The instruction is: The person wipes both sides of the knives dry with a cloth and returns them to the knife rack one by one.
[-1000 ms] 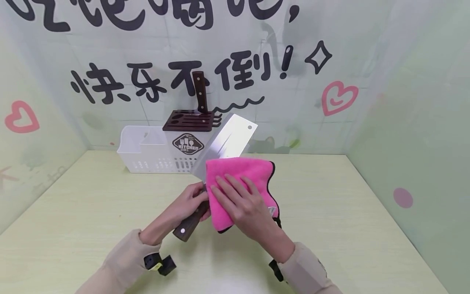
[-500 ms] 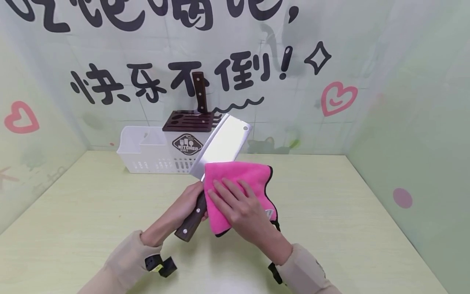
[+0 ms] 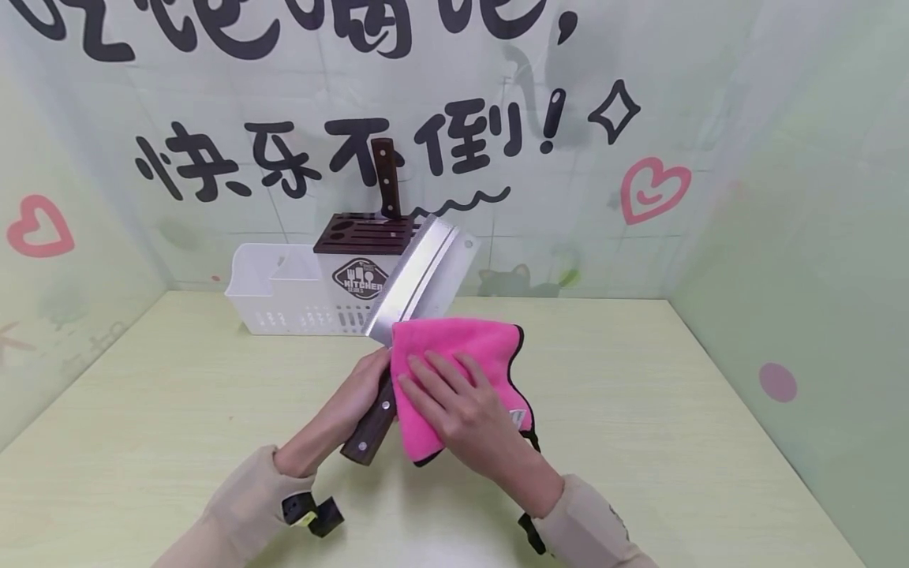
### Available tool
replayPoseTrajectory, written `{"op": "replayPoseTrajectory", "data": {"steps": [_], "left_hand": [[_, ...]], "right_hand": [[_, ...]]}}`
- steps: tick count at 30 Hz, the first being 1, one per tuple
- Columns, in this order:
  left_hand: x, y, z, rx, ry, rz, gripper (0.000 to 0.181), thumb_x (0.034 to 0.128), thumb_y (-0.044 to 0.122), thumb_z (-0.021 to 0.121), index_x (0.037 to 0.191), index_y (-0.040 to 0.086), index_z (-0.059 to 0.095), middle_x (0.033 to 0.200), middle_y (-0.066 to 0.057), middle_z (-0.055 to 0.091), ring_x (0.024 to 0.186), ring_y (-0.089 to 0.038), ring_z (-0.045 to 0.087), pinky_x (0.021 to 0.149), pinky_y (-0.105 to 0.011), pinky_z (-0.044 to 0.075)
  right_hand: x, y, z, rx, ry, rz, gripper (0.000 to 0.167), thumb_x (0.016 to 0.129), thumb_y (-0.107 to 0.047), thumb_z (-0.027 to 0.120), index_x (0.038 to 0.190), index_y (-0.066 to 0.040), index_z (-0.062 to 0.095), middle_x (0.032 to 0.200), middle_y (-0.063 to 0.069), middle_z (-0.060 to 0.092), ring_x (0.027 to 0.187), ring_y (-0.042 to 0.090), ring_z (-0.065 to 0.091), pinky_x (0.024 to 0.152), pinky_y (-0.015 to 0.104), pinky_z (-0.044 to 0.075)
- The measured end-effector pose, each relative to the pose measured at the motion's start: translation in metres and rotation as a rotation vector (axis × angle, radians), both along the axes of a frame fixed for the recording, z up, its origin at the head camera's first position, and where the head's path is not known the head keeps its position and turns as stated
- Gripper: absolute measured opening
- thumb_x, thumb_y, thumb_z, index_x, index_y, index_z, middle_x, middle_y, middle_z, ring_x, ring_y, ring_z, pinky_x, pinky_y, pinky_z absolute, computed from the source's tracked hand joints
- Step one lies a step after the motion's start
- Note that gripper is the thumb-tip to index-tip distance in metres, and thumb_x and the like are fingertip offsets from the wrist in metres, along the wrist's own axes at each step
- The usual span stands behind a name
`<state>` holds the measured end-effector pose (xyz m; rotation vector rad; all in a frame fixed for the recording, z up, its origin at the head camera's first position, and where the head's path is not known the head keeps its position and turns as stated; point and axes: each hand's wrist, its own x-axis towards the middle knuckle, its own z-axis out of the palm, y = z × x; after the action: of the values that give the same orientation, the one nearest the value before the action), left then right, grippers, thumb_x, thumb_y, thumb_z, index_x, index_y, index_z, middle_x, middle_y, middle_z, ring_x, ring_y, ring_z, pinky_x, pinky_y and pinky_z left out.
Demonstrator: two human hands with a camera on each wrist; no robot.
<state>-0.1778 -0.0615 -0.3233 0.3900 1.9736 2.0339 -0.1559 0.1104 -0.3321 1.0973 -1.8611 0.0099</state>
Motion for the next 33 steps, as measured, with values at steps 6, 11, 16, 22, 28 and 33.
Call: {"op": "replayPoseTrajectory", "data": {"steps": [6,11,16,22,28,33], "left_hand": [[-0.0011,-0.0004,-0.0013,-0.04,0.034,0.048,0.041,0.099,0.026,0.018,0.106,-0.001,0.047,0.065,-0.006,0.052,0.043,-0.013,0.049,0.042,-0.025,0.045],[-0.0016,-0.0008,-0.0017,-0.042,0.046,0.021,0.041,0.0989,0.026,0.016,0.103,-0.002,0.045,0.063,-0.006,0.052,0.043,-0.013,0.049,0.042,-0.025,0.045],[-0.0013,0.0008,-0.0011,-0.024,0.049,0.014,0.038,0.098,0.022,0.016,0.1,-0.004,0.044,0.059,-0.006,0.05,0.042,-0.013,0.048,0.041,-0.025,0.044],[0.0004,0.0038,-0.0014,-0.03,0.077,0.03,0.037,0.0978,0.022,0.018,0.094,-0.005,0.043,0.055,-0.007,0.049,0.041,-0.013,0.048,0.041,-0.027,0.045],[0.0011,0.007,-0.0026,-0.018,0.107,0.066,0.038,0.0984,0.022,0.018,0.09,-0.005,0.044,0.052,-0.008,0.048,0.039,-0.014,0.047,0.038,-0.028,0.043],[0.0015,0.0083,-0.0019,-0.037,0.126,0.104,0.039,0.0986,0.023,0.02,0.091,-0.004,0.047,0.055,-0.008,0.05,0.038,-0.015,0.047,0.038,-0.031,0.044]], "right_hand": [[0.0003,-0.0006,-0.0003,0.017,0.007,0.025,0.034,0.096,-0.008,0.033,0.109,-0.008,0.063,0.112,0.009,0.061,0.106,0.025,0.054,0.088,0.04,0.043],[-0.0001,0.0,0.0013,-0.002,-0.039,0.036,0.035,0.097,-0.012,0.031,0.111,-0.008,0.063,0.112,0.009,0.06,0.107,0.025,0.054,0.089,0.04,0.042],[-0.0008,0.0017,0.0025,-0.029,-0.094,0.025,0.036,0.098,-0.012,0.028,0.116,-0.004,0.058,0.117,0.01,0.057,0.111,0.025,0.051,0.091,0.04,0.041],[-0.0022,0.0021,0.0019,-0.057,-0.123,0.009,0.037,0.099,-0.017,0.028,0.119,0.0,0.054,0.122,0.015,0.053,0.113,0.026,0.05,0.09,0.039,0.042],[-0.0032,0.002,0.0029,-0.077,-0.144,0.013,0.039,0.098,-0.019,0.029,0.118,0.001,0.054,0.121,0.014,0.055,0.113,0.025,0.05,0.091,0.04,0.041],[-0.0022,0.0007,0.0043,-0.083,-0.13,0.023,0.036,0.098,-0.017,0.032,0.115,-0.001,0.058,0.118,0.013,0.057,0.112,0.025,0.051,0.091,0.04,0.041]]}}
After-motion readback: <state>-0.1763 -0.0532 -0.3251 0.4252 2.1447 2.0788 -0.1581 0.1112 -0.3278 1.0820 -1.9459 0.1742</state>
